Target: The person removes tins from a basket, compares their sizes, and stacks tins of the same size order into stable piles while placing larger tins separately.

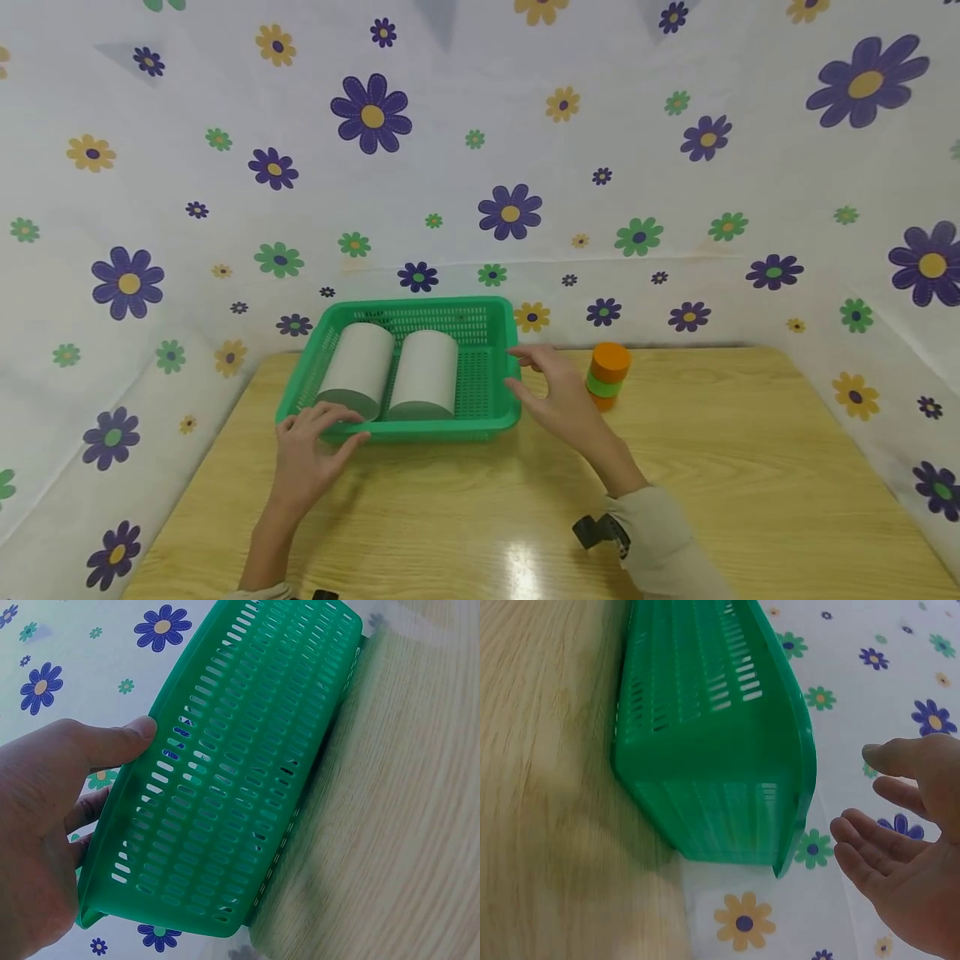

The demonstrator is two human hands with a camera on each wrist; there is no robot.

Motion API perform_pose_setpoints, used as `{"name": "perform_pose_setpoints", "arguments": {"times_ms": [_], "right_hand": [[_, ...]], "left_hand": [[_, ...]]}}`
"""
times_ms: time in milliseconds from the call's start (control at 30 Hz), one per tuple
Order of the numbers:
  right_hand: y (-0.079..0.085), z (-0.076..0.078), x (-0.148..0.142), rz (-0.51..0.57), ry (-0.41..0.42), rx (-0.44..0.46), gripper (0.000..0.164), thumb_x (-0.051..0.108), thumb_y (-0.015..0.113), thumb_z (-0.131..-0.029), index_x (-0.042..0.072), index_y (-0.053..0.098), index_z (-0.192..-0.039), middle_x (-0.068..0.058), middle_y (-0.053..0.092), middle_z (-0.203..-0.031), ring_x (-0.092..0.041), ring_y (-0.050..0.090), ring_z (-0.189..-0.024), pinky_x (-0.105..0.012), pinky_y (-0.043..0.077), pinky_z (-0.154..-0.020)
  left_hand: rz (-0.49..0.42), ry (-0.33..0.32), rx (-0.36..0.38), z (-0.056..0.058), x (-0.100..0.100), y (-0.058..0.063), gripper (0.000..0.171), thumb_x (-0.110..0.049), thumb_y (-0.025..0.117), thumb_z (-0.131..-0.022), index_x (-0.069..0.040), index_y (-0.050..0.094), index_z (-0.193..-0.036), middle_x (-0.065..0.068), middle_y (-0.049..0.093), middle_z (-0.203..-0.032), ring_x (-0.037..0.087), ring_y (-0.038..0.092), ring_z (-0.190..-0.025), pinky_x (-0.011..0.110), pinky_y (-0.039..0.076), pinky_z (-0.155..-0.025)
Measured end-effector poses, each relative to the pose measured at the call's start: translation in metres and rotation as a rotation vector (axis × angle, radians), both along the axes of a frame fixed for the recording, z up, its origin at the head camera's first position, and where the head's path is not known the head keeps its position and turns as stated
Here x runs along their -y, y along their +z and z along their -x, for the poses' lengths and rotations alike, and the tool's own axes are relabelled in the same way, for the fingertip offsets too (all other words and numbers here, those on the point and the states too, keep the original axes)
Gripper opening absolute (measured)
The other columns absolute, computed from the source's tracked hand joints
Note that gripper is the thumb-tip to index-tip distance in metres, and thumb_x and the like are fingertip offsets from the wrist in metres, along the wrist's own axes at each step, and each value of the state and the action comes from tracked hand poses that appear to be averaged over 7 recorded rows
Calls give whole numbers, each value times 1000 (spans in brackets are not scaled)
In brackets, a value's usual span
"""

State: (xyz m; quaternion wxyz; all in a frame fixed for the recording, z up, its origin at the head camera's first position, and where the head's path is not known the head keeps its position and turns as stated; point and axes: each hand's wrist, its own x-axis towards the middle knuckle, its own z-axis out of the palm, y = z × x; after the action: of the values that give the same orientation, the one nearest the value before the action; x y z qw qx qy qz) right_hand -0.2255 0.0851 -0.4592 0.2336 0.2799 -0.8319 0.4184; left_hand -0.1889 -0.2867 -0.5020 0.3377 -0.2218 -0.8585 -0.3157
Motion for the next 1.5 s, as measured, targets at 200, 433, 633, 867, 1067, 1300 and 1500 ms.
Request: {"name": "perform_pose_setpoints", "arguments": {"times_ms": [200, 433, 633, 867, 1067, 1300, 1500], "right_hand": [[10, 4, 22, -77, 49, 124, 49, 17, 75, -96, 3, 57, -140, -14, 61, -138, -34, 63, -118, -45, 51, -99], [19, 12, 41, -168, 63, 227, 59, 24, 73, -98, 7, 49, -148, -12, 54, -147, -32, 59, -123, -45, 49, -101], [25, 20, 56, -186, 81, 257, 66, 26, 73, -97, 5, 43, -153, -13, 50, -152, -31, 54, -130, -47, 48, -103], [31, 33, 71, -213, 72, 300, 71, 30, 73, -97, 7, 40, -155, -16, 49, -151, -32, 47, -137, -52, 43, -108], [29, 40, 83, -225, 69, 407, 75, 36, 72, -97, 12, 36, -157, -21, 43, -151, -32, 47, -135, -53, 44, -106], [26, 49, 100, -202, 54, 525, 78, 43, 72, -94, 18, 35, -158, -23, 37, -154, -36, 48, -133, -56, 44, -104], [24, 53, 108, -162, 23, 622, 84, 44, 74, -92, 19, 32, -160, -26, 32, -155, -40, 46, -133, -58, 43, -103]], "left_hand": [[-4, 6, 0, -1, 1, 0, 25, -10, 91, -75, -18, 76, -94, -2, 69, -96, 24, 58, -95, 55, 27, -87], [-15, 3, 6, -1, -1, 0, 25, -9, 91, -74, -13, 76, -94, 0, 70, -97, 27, 60, -97, 57, 27, -89], [-11, 5, 3, -1, -1, 0, 25, -9, 91, -74, -10, 76, -93, 0, 70, -96, 26, 59, -96, 57, 27, -89], [-5, 12, -4, 2, -1, -1, 24, -11, 91, -75, -12, 76, -94, 0, 70, -97, 26, 59, -96, 56, 27, -87], [0, 20, 5, 0, -1, -2, 24, -12, 91, -74, -13, 76, -93, 0, 70, -96, 27, 60, -96, 55, 27, -86], [-1, 25, 7, -2, -1, -2, 24, -11, 91, -75, -12, 76, -93, 0, 70, -96, 26, 60, -96, 55, 27, -86], [-2, 15, 6, -1, -2, -2, 23, -12, 91, -76, -12, 76, -93, -1, 70, -96, 25, 59, -95, 54, 27, -86]]}}
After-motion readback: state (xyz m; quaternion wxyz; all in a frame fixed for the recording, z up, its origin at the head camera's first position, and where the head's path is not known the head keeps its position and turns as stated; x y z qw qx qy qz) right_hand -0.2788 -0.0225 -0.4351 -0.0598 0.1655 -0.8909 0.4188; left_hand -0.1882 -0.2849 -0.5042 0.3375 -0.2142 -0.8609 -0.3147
